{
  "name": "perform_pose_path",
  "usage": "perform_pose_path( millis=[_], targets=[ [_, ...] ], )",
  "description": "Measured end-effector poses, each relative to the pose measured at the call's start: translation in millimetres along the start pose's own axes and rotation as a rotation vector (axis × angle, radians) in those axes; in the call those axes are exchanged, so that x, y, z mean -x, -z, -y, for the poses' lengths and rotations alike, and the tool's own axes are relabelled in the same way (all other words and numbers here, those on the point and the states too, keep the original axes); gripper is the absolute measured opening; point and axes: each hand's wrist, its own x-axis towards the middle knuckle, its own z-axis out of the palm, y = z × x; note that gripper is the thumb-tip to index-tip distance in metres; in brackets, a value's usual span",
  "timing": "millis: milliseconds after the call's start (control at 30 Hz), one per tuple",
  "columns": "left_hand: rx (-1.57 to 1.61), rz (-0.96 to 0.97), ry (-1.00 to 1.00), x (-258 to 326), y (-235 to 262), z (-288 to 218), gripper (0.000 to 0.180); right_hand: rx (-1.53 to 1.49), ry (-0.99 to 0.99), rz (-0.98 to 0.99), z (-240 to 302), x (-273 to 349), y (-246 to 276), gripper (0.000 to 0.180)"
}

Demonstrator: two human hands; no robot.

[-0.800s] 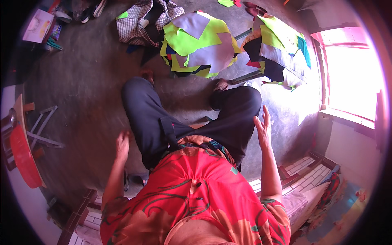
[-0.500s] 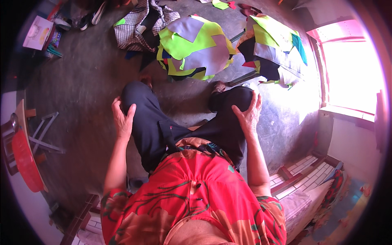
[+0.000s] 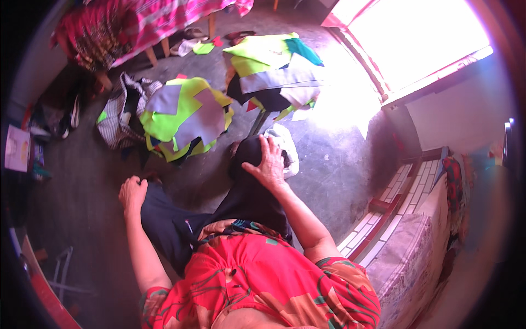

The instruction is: The person sits on the floor and sorts through a pile of colorful fabric pieces, picking them up, unfolding them, and placing them into separate stacks. The person handles various fabric types and colors, organizing them by hand.

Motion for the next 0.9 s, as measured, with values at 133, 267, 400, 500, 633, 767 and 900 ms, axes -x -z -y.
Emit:
perform_pose_path(
  millis=[133, 267, 400, 500, 633, 767, 900],
  targets=[
    [-0.003, -0.061, 0.009, 10, 4, 3, 0.028, -0.047, 0.001, -0.015, -6, 3, -4, 0.102],
    [0.029, -0.071, 0.030, 13, 3, 22, 0.028, -0.063, 0.002, 0.003, -5, 2, -2, 0.101],
    [0.057, -0.067, 0.058, 20, 5, 28, 0.027, -0.060, 0.006, 0.021, 0, 4, 0, 0.102],
    [0.078, -0.064, 0.076, 23, 6, 29, 0.027, -0.054, 0.010, 0.015, 0, 5, -4, 0.102],
    [0.105, -0.049, 0.094, 26, 8, 30, 0.027, -0.050, 0.024, -0.007, 1, 4, -7, 0.102],
    [0.108, -0.070, 0.090, 25, 6, 31, 0.027, -0.032, 0.011, 0.004, 4, 4, -8, 0.102],
    [0.141, -0.100, 0.098, 21, 2, 32, 0.031, -0.030, 0.000, 0.031, 7, 5, -3, 0.101]
  ],
)
